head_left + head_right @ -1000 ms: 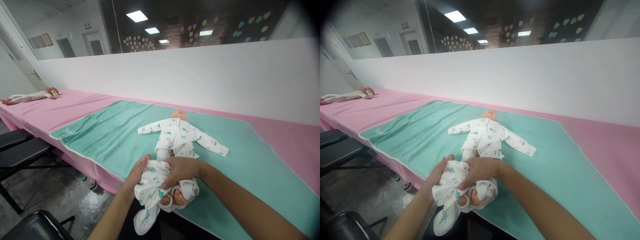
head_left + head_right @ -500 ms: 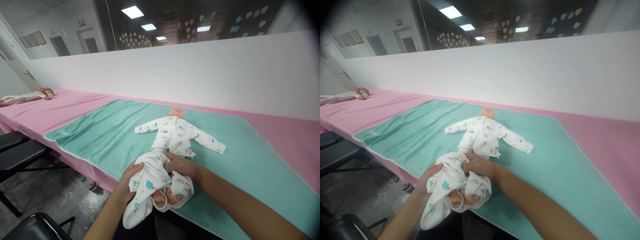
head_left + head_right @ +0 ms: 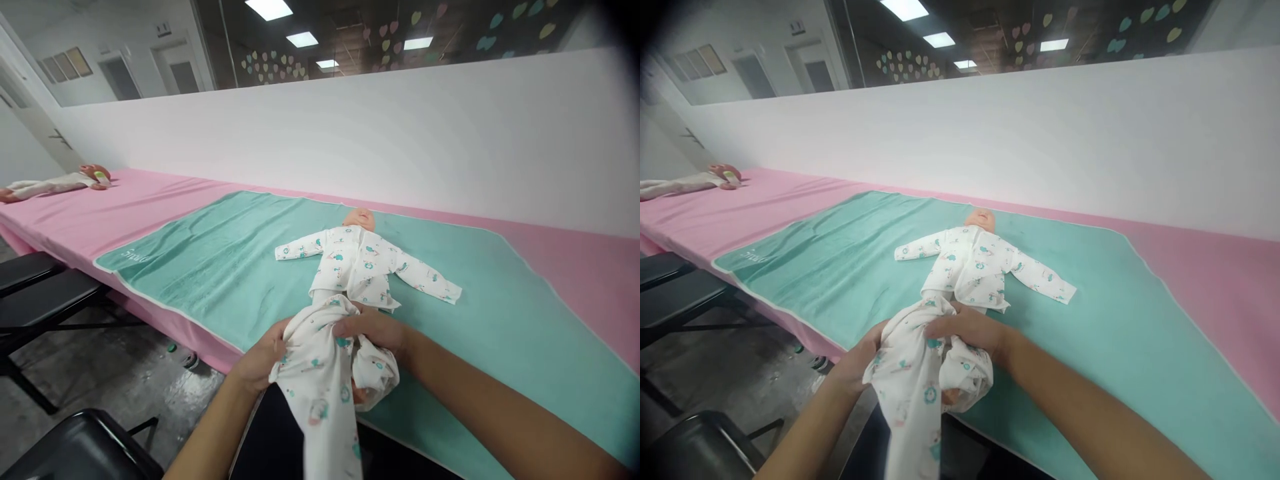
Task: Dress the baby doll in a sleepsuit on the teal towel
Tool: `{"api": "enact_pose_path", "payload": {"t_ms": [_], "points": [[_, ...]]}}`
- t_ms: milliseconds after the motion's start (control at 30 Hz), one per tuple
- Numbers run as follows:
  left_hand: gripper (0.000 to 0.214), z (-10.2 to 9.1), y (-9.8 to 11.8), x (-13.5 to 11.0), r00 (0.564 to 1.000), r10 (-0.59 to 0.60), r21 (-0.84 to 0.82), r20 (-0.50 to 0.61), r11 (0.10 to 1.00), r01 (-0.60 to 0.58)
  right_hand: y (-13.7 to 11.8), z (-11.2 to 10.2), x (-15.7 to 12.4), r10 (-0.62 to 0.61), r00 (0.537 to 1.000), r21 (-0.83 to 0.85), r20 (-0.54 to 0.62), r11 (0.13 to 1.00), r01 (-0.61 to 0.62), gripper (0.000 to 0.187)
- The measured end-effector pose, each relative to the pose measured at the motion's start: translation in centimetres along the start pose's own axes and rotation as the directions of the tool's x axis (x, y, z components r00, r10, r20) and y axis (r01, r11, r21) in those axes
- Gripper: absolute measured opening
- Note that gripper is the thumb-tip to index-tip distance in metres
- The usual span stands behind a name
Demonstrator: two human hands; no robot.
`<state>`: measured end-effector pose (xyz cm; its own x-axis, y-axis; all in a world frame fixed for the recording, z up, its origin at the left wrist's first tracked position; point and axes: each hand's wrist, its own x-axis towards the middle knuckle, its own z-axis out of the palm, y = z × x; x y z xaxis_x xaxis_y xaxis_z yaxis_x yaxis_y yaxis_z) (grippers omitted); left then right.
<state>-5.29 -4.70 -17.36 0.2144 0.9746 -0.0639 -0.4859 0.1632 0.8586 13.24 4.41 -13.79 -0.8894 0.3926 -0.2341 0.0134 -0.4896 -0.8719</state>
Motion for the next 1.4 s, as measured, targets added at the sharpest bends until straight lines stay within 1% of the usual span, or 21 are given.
{"api": "enact_pose_path", "payload": {"t_ms": [67, 100, 167, 233, 333, 400, 500, 567, 633, 700, 767, 867, 933, 1000, 1067, 1100, 1167, 1200, 1233, 1300, 1400], "points": [[0.073, -0.1, 0.1, -0.1, 0.994, -0.071, 0.054, 0.089, 0.996, 0.066, -0.2, 0.1, 0.0, -0.012, 0.999, -0.053, 0.039, 0.998, 0.014, 0.028], [0.07, -0.2, 0.0, -0.1, 0.992, -0.088, 0.056, 0.088, 0.995, 0.083, -0.4, 0.2, 0.1, -0.011, 0.998, -0.101, 0.059, 0.995, 0.017, 0.029], [0.054, -0.3, -0.3, 0.0, 0.999, -0.049, 0.0, 0.014, 0.999, 0.049, -0.8, 0.5, 0.2, 0.022, 0.994, -0.227, 0.107, 0.974, 0.003, 0.032], [0.041, -0.3, -0.8, 0.1, 0.996, 0.019, -0.07, -0.083, 0.997, -0.024, -1.3, 0.8, 0.3, 0.106, 0.982, -0.369, 0.157, 0.928, -0.041, 0.035], [0.036, -0.1, -1.2, 0.1, 0.988, 0.032, -0.077, -0.152, 0.996, -0.044, -1.6, 1.2, 0.3, 0.217, 0.959, -0.473, 0.184, 0.874, -0.107, 0.038], [0.037, 0.1, -1.0, 0.0, 0.989, 0.001, -0.037, -0.147, 0.999, -0.006, -1.5, 1.2, 0.2, 0.2, 0.965, -0.413, 0.17, 0.904, -0.114, 0.039], [0.043, 0.2, -0.3, -0.1, 0.994, -0.026, 0.057, -0.102, 0.998, 0.032, -1.0, 0.7, 0.1, 0.119, 0.98, -0.228, 0.161, 0.97, -0.08, 0.041], [0.047, 0.0, 0.2, -0.1, 0.998, -0.055, 0.142, 0.004, 0.988, 0.054, -0.7, 0.3, 0.0, 0.076, 0.977, -0.154, 0.202, 0.987, -0.045, 0.04], [0.049, -0.1, 0.5, 0.0, 0.985, -0.125, 0.214, 0.119, 0.972, 0.097, -0.5, 0.0, 0.0, 0.044, 0.963, -0.127, 0.265, 0.992, -0.011, 0.039], [0.051, -0.2, 0.5, 0.1, 0.974, -0.161, 0.192, 0.156, 0.973, 0.13, -0.6, -0.1, 0.0, 0.033, 0.954, -0.131, 0.299, 0.991, 0.007, 0.04], [0.05, -0.3, 0.1, 0.1, 0.992, -0.095, 0.08, 0.087, 0.993, 0.088, -0.8, 0.1, 0.0, 0.06, 0.957, -0.188, 0.285, 0.982, -0.006, 0.038], [0.047, -0.6, -0.7, 0.1, 0.998, -0.008, -0.052, -0.055, 0.999, 0.006, -1.5, 0.6, 0.0, 0.203, 0.944, -0.379, 0.26, 0.921, -0.094, 0.033], [0.043, -0.6, -0.9, 0.0, 0.994, -0.006, -0.073, -0.112, 0.997, -0.002, -1.8, 1.0, -0.1, 0.302, 0.917, -0.475, 0.262, 0.867, -0.149, 0.032], [0.04, -0.4, -0.8, 0.0, 0.993, -0.019, -0.051, -0.116, 0.999, 0.013, -1.9, 1.2, -0.1, 0.338, 0.898, -0.475, 0.282, 0.862, -0.176, 0.031], [0.043, 0.1, -0.3, -0.1, 0.998, -0.026, 0.001, -0.055, 1.0, 0.026, -1.5, 1.1, 0.0, 0.296, 0.899, -0.38, 0.322, 0.91, -0.164, 0.028], [0.048, 0.4, 0.0, -0.1, 0.999, -0.034, 0.034, -0.005, 0.999, 0.034, -1.2, 0.9, 0.0, 0.245, 0.912, -0.31, 0.33, 0.94, -0.141, 0.027], [0.064, 0.9, 0.6, -0.1, 0.995, -0.061, 0.105, 0.085, 0.993, 0.052, -0.6, 0.4, 0.2, 0.112, 0.949, -0.176, 0.296, 0.982, -0.061, 0.026], [0.07, 1.1, 0.8, -0.1, 0.992, -0.075, 0.14, 0.106, 0.988, 0.06, -0.3, 0.1, 0.2, 0.056, 0.963, -0.128, 0.263, 0.991, -0.023, 0.027], [0.071, 1.3, 0.9, -0.1, 0.992, -0.08, 0.171, 0.098, 0.983, 0.062, -0.1, -0.1, 0.3, 0.018, 0.973, -0.098, 0.23, 0.995, 0.004, 0.028], [0.057, 1.4, 0.7, -0.1, 0.998, -0.057, 0.187, 0.039, 0.981, 0.049, 0.1, -0.4, 0.4, -0.012, 0.981, -0.077, 0.195, 0.997, 0.027, 0.031], [0.037, 1.1, 0.0, 0.1, 0.997, 0.016, 0.087, -0.072, 0.996, -0.009, -0.1, -0.3, 0.4, 0.004, 0.984, -0.117, 0.178, 0.993, 0.018, 0.035]]}}
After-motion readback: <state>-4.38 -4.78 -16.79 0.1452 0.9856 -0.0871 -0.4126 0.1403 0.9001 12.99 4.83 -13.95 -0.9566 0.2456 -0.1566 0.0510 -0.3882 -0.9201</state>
